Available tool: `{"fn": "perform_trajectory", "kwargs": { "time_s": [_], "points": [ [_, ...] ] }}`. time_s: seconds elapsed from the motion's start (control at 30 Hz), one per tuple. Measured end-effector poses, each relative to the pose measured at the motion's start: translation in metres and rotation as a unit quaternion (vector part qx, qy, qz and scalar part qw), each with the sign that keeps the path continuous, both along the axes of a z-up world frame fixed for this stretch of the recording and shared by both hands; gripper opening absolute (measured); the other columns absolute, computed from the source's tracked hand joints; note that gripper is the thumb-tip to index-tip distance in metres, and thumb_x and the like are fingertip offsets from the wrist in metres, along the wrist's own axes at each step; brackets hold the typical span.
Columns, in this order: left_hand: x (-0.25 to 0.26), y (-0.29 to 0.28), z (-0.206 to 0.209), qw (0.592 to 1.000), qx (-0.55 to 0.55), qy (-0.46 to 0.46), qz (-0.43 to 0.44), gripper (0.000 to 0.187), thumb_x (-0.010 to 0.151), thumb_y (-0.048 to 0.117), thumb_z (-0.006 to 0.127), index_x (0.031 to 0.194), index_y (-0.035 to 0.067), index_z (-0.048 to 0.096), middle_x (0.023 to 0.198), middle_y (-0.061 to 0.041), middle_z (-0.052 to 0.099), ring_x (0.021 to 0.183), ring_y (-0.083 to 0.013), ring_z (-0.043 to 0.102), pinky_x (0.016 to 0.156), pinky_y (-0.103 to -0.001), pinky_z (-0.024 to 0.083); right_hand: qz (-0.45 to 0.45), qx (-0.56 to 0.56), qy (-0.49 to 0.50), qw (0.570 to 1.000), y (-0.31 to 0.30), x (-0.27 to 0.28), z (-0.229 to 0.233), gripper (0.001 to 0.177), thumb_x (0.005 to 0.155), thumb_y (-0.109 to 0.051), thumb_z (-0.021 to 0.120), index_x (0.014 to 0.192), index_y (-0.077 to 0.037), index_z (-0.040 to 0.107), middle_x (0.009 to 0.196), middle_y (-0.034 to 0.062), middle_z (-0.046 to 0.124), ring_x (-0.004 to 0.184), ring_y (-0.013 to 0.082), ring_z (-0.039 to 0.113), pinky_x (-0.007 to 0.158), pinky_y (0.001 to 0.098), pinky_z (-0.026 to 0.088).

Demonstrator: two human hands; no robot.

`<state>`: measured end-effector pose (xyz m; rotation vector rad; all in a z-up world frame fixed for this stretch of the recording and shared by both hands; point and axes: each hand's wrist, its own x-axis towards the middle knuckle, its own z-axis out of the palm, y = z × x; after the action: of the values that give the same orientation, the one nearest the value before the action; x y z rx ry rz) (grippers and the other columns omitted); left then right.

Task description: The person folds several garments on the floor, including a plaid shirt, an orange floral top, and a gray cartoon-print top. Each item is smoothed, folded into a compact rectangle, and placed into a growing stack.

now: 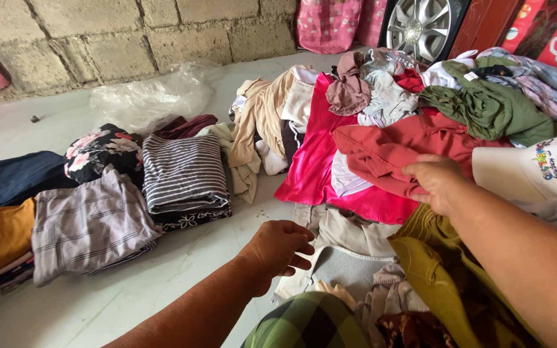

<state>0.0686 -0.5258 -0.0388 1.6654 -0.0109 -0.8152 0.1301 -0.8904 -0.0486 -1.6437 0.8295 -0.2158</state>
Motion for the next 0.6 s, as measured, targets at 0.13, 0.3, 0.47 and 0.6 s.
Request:
{"fn": "perform_trajectory", "kwargs": {
  "time_s": [0.13,0.3,0.47,0.6],
  "points": [
    [0.009,-0.006,-0.005,1.0,-0.004,0.001,0.003,0.028,0.095,0.021,0.059,0.117,0.009,0.071,0.101,-0.006,0.075,0.081,-0.0179,0.072,0.072,-0.034,0.053,0.002,-0.066,0.01,0.998,-0.008,0.009,0.001,0.07,0.085,-0.008,0.074,0.15,-0.016,0.048,0.147,0.0108,0.055,0.131,0.0307,0.055,0.099,0.0559,0.053],
    [0.013,-0.011,-0.005,1.0,0.006,0.006,0.01,0.028,0.094,0.02,0.059,0.117,0.008,0.07,0.102,-0.006,0.076,0.081,-0.0193,0.072,0.074,-0.036,0.053,0.056,-0.231,0.022,0.971,-0.018,0.037,-0.001,0.073,0.08,-0.01,0.08,0.148,-0.013,0.053,0.141,0.0135,0.06,0.122,0.0271,0.063,0.094,0.0437,0.054],
    [0.027,-0.013,0.003,1.0,-0.001,0.004,0.017,0.03,0.094,0.021,0.059,0.119,0.009,0.069,0.103,-0.007,0.076,0.084,-0.0186,0.073,0.078,-0.036,0.054,0.151,-0.373,0.011,0.915,-0.033,0.087,0.0,0.071,0.077,-0.014,0.085,0.143,-0.005,0.062,0.142,0.019,0.065,0.125,0.0302,0.064,0.098,0.0407,0.053],
    [0.04,-0.006,0.006,0.999,-0.013,0.01,0.049,0.031,0.094,0.021,0.059,0.12,0.008,0.07,0.104,-0.007,0.076,0.086,-0.0193,0.073,0.079,-0.037,0.054,0.146,-0.378,0.0,0.914,-0.044,0.127,0.002,0.096,0.071,-0.014,0.089,0.155,-0.012,0.044,0.148,0.0188,0.055,0.13,0.0309,0.057,0.099,0.0403,0.05]
  ]
}}
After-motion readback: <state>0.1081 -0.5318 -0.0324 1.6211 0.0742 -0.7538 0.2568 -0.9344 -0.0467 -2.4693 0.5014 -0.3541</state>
